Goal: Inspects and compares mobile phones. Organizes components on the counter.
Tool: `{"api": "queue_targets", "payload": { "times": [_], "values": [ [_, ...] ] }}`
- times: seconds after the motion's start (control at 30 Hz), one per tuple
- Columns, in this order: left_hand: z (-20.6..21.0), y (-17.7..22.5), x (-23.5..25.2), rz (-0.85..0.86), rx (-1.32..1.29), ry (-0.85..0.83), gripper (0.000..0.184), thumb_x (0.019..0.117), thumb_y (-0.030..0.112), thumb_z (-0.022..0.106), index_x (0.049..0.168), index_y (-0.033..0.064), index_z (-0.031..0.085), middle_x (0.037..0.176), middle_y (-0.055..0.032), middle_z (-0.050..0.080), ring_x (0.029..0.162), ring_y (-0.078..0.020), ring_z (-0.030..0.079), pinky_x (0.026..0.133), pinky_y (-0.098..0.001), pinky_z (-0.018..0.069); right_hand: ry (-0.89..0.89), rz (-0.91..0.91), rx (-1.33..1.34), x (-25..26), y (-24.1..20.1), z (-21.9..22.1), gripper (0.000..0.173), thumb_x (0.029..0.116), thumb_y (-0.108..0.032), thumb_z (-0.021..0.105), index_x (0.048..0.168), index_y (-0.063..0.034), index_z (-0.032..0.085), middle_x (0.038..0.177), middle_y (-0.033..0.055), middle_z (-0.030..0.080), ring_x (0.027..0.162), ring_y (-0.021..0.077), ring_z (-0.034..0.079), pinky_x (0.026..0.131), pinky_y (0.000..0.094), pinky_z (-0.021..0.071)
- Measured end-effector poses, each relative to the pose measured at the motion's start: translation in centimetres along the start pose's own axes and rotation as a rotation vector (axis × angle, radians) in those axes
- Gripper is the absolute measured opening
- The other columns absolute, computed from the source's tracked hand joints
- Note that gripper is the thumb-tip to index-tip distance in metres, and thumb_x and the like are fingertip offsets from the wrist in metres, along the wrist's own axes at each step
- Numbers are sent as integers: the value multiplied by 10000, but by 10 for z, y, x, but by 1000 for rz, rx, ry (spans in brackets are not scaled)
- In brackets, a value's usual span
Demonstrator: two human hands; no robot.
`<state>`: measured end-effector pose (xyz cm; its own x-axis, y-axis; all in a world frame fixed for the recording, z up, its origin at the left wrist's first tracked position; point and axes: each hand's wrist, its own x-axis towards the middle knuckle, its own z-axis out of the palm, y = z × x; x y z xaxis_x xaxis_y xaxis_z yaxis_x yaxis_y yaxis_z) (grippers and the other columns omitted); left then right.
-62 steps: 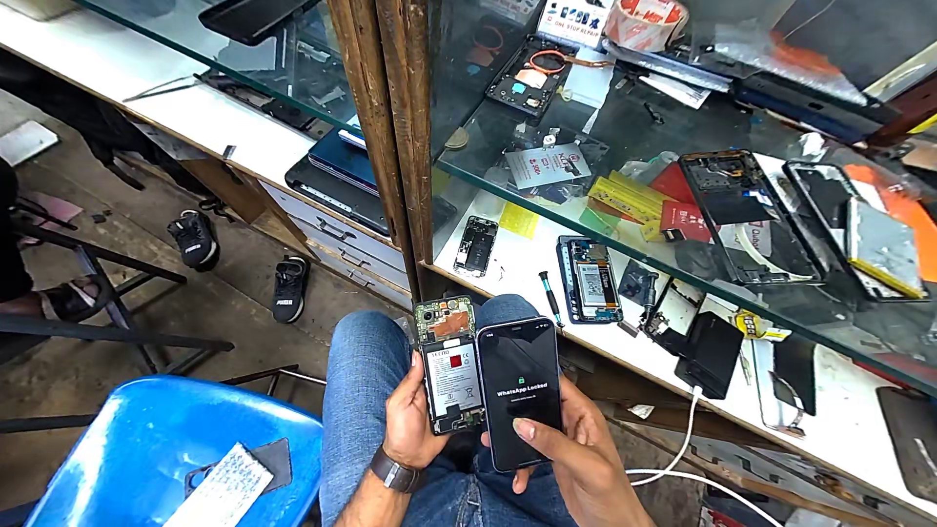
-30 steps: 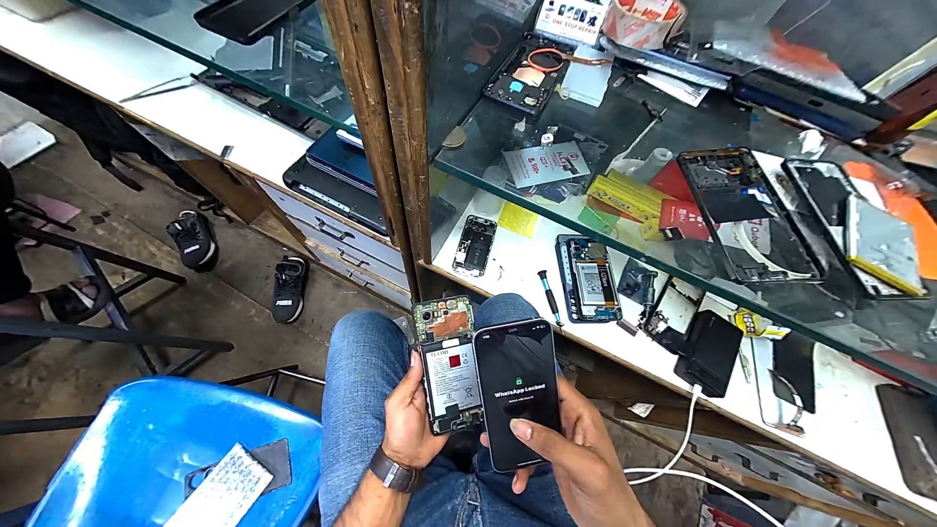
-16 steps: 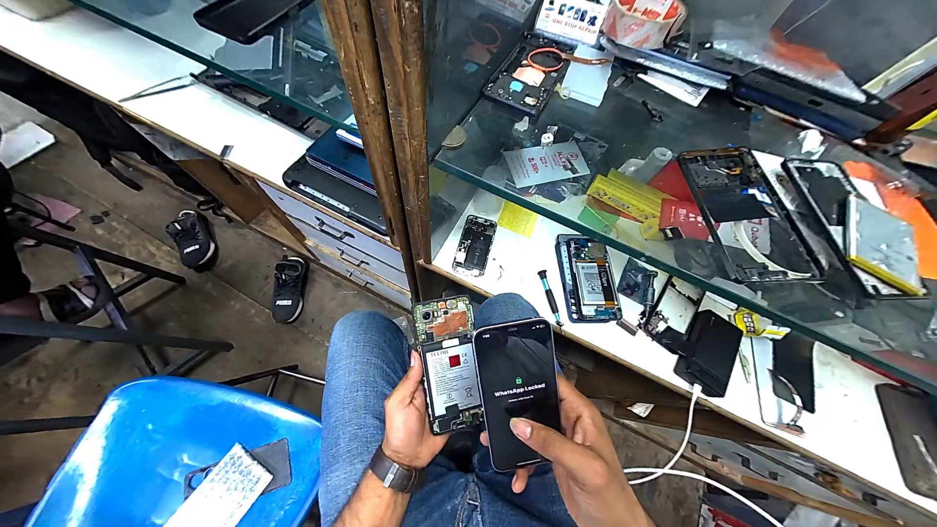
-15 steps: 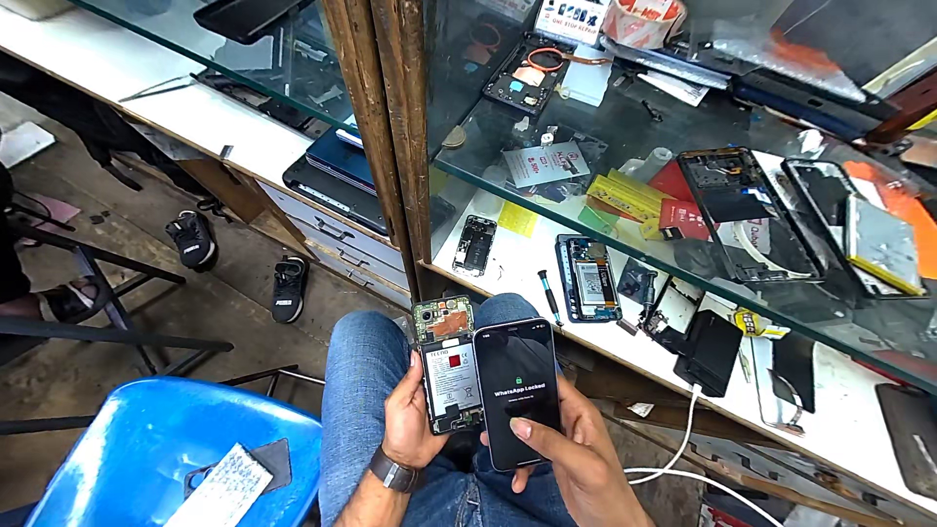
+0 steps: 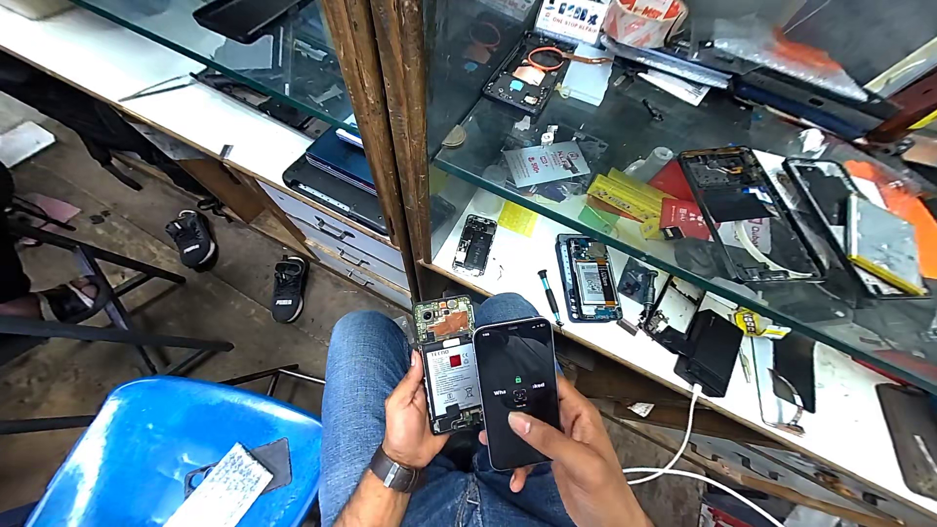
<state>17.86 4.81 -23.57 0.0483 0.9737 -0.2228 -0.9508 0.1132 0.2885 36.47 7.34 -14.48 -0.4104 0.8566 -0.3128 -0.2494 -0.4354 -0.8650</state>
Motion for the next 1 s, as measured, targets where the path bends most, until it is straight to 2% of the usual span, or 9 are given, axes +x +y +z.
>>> {"api": "queue_targets", "payload": {
  "times": [0.33, 0.5, 0.53, 0.6, 0.67, 0.7, 0.77, 0.83, 1.0],
  "values": [
    [-3, 0, 0, -17, -10, -21, 539, 1045, 541, 398, 1317, 140, 634, 1225, -183, 699, 1134, -292, 691, 972, -492, 565, -23, -10, 2, 0, 1, -1, 463, 908, -119, 713, 1295, 28, 506, 1121, 253, 700, 925, 354, 758, 492, 383, 632],
    [-4, -1, 0, -7, -6, -29, 545, 1053, 537, 375, 1331, 141, 627, 1237, -186, 693, 1143, -294, 687, 972, -495, 564, -85, 5, 81, 1, 3, -5, 513, 944, -179, 685, 1368, 6, 464, 1179, 275, 672, 980, 398, 739, 527, 426, 643],
    [-4, 0, 0, -9, -7, -32, 548, 1054, 538, 371, 1332, 141, 627, 1238, -186, 693, 1144, -293, 686, 972, -495, 564, -101, 28, 131, 2, 4, -6, 524, 948, -193, 680, 1382, -3, 458, 1197, 283, 663, 1003, 410, 731, 574, 464, 652],
    [-3, 0, 0, -6, -8, -24, 549, 1059, 535, 352, 1320, 143, 634, 1224, -183, 699, 1129, -288, 694, 957, -487, 574, -112, 77, 202, 3, 3, -7, 529, 960, -218, 659, 1406, -16, 460, 1236, 278, 648, 1056, 400, 715, 751, 534, 651],
    [-3, 0, 0, -5, -9, -30, 546, 1060, 535, 353, 1325, 146, 630, 1224, -181, 699, 1128, -287, 694, 958, -486, 574, -71, 93, 216, 3, 2, -7, 487, 982, -239, 624, 1392, -6, 505, 1226, 246, 663, 1086, 312, 707, 923, 477, 605],
    [-3, 0, 0, -5, -4, -29, 549, 1057, 541, 357, 1326, 147, 628, 1226, -181, 698, 1128, -289, 694, 957, -488, 574, -31, 99, 215, 4, 2, -6, 459, 990, -252, 605, 1367, 1, 536, 1206, 239, 673, 1083, 285, 706, 958, 452, 586],
    [-4, 0, 0, -8, 0, -48, 551, 1047, 553, 391, 1338, 147, 623, 1240, -187, 691, 1142, -297, 687, 969, -495, 565, 50, 130, 217, 5, 0, -5, 457, 993, -304, 585, 1336, -2, 578, 1185, 237, 689, 1075, 274, 712, 975, 444, 579],
    [-4, 0, 1, -10, -10, -93, 558, 1044, 550, 400, 1360, 142, 612, 1272, -203, 673, 1165, -319, 674, 988, -506, 552, 85, 164, 243, 6, -1, -6, 491, 983, -370, 596, 1325, -18, 608, 1197, 247, 686, 1084, 298, 710, 976, 480, 577],
    [-1, 1, 4, -35, -16, -164, 589, 1040, 572, 381, 1383, 147, 602, 1317, -223, 641, 1175, -365, 661, 982, -534, 550, 130, 212, 265, 7, -2, -10, 505, 967, -439, 627, 1240, -15, 650, 1131, 256, 693, 1022, 334, 722, 898, 527, 607]
  ]
}}
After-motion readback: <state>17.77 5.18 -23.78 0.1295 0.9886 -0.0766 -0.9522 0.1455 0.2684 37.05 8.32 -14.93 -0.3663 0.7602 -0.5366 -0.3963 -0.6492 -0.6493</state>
